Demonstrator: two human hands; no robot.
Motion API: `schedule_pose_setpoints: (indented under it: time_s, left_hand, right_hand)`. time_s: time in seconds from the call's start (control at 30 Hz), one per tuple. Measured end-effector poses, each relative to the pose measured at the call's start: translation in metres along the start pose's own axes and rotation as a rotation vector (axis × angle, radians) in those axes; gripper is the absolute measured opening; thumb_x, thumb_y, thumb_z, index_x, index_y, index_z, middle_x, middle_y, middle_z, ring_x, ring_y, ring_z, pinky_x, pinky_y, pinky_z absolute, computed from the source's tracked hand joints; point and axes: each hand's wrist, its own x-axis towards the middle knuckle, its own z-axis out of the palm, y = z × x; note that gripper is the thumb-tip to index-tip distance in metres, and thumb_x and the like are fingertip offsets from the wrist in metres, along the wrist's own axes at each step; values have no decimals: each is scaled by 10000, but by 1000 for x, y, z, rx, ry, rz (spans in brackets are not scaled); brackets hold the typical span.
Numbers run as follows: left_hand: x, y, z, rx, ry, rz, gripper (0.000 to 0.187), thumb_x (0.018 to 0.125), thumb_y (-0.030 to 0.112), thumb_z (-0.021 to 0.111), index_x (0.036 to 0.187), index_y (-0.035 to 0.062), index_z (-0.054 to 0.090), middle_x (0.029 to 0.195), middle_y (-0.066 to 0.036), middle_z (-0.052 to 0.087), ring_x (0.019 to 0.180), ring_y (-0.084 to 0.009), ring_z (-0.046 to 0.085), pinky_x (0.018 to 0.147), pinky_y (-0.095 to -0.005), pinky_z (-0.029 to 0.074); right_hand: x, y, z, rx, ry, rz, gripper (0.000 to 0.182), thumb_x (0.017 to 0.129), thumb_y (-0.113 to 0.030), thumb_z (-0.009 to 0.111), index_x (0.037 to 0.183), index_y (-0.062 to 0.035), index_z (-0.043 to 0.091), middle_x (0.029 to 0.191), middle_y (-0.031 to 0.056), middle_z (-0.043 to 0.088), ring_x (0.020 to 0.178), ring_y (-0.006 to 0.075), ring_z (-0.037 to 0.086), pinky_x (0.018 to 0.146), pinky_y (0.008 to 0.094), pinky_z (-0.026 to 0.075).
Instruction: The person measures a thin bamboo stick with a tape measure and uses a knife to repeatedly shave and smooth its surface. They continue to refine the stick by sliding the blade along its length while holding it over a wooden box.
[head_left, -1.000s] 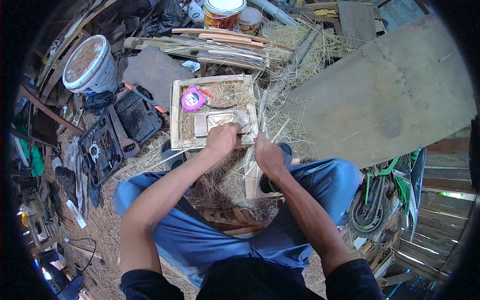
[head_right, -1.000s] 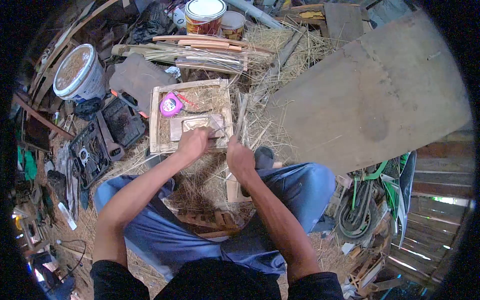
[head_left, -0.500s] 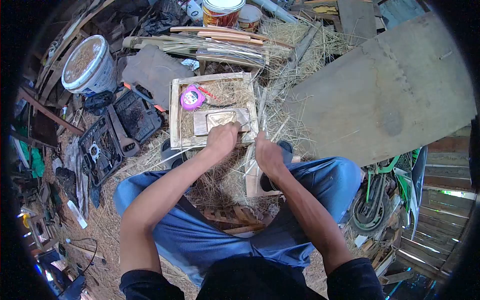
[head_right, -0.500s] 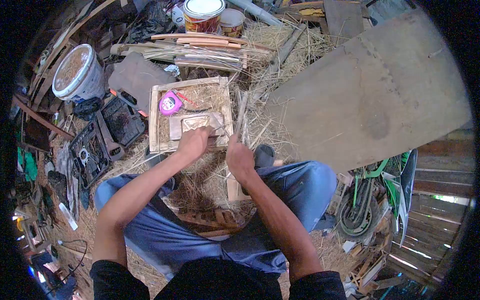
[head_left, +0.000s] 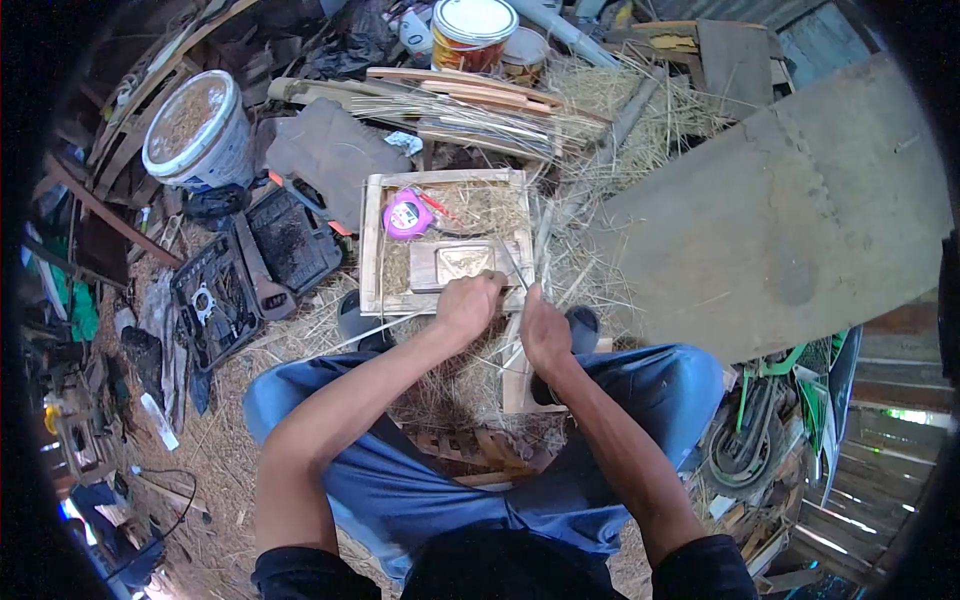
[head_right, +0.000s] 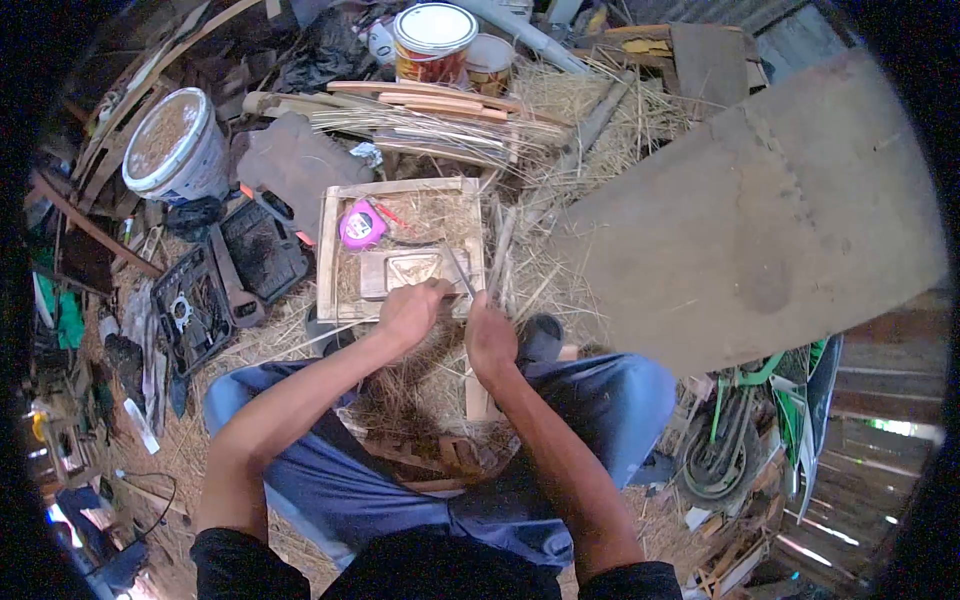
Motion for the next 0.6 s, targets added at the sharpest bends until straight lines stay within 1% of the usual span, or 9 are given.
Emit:
schedule_pose_setpoints:
  time_s: [0.03,0.13,0.2,0.23,0.3,0.4,0.47,0.53,0.6]
  left_hand:
    - [0,1,-1,-5,1,-31,153,807,107,544,940,67,608,809,-155,663,739,-320,667,643,-428,534]
    - [-6,5,1,19,-84,-6,159,799,106,553,939,63,615,794,-150,668,722,-321,667,624,-439,533]
    - [-33,19,14,293,-344,41,169,794,83,553,947,55,620,803,-157,669,708,-319,668,609,-446,536]
    - [-42,20,17,309,-351,53,169,794,83,553,947,55,620,803,-157,669,708,-319,668,609,-446,536]
    - [-43,22,19,236,-321,-56,163,786,75,562,929,51,634,804,-168,670,722,-317,670,621,-426,543]
    - [-31,18,-20,10,-183,39,148,787,93,568,909,49,640,796,-188,663,735,-345,661,648,-435,533]
    - [-15,10,-42,-25,-152,6,154,833,123,537,925,48,636,779,-195,652,726,-356,654,628,-441,519]
    - [-4,0,-61,-55,-102,-56,176,880,154,506,942,47,632,762,-202,642,716,-368,647,609,-448,506]
    - [7,-7,-69,-222,-1,-65,200,896,189,517,932,13,605,800,-220,631,735,-383,631,655,-453,477]
  right_hand:
    - [2,-3,1,27,-24,77,639,990,-351,137,922,110,573,950,338,596,921,498,569,855,519,432]
    - [14,-13,-8,130,15,14,601,991,-337,158,913,110,552,912,326,607,901,486,582,821,533,445]
    - [20,-11,-12,112,-4,-27,504,984,-308,203,949,98,501,857,326,606,865,480,594,771,542,461]
    - [26,-4,-9,143,-21,-98,431,976,-282,250,961,83,478,833,325,604,842,485,594,752,543,465]
    - [44,17,4,136,8,-226,258,940,-198,375,982,48,438,797,322,601,794,493,591,715,550,468]
    - [46,20,-11,62,-113,-168,231,921,-170,429,992,50,449,793,321,599,794,488,590,710,556,460]
    - [45,28,-14,100,-115,-254,249,922,-177,437,1005,57,463,794,329,594,792,486,589,691,558,454]
    - [46,33,-25,31,17,-251,239,857,-98,457,1041,47,505,844,323,612,804,460,617,722,509,498]
    - [40,24,-52,-5,56,-276,251,889,-159,453,996,59,519,842,339,600,806,490,593,718,520,481]
